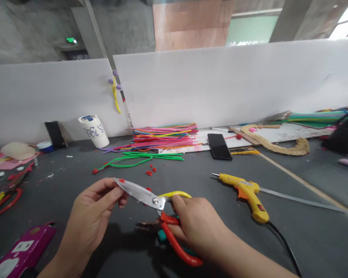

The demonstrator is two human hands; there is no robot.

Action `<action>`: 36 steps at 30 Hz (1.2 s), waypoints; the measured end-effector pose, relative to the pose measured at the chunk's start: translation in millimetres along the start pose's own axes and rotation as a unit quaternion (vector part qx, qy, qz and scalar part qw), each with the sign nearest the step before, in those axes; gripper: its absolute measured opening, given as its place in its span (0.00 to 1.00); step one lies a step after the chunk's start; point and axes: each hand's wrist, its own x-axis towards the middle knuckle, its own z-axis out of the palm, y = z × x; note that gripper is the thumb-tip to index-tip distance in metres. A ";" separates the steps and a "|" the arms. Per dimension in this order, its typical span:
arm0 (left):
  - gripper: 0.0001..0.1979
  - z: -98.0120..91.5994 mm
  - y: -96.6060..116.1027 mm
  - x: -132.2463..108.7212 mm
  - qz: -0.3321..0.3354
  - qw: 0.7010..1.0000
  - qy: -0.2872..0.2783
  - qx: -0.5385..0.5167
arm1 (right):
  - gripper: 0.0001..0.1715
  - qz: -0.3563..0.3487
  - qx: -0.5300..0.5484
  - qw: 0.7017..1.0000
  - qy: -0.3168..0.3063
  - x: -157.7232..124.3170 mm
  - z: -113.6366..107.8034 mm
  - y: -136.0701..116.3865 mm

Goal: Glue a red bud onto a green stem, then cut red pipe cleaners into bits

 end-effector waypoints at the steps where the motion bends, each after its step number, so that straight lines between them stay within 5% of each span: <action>1: 0.01 -0.1 -0.4 0.4 -0.006 1.000 -0.005 0.004 | 0.19 0.015 0.040 0.999 -0.007 0.4 -2.2 -1.6; 4: 0.03 2.5 -1.2 -0.4 -0.042 0.998 -0.027 0.023 | 0.17 0.050 0.205 0.977 -0.010 3.0 -10.7 -8.7; 8: 0.04 11.7 -2.0 -5.6 -0.108 0.991 -0.070 0.045 | 0.09 0.077 0.401 0.913 0.019 11.0 -20.3 -17.7; 13: 0.05 20.0 -5.2 -10.8 -0.158 0.976 -0.129 0.078 | 0.06 0.092 0.550 0.829 -0.049 17.4 -23.5 -22.9; 17: 0.02 20.0 -9.6 -11.4 -0.178 0.960 -0.183 0.118 | 0.03 0.102 0.542 0.831 -0.073 15.9 -26.1 -27.4; 36: 0.04 16.6 -14.5 -11.2 -0.250 0.952 -0.178 0.023 | 0.04 0.086 0.598 0.794 -0.065 14.2 -17.5 -23.0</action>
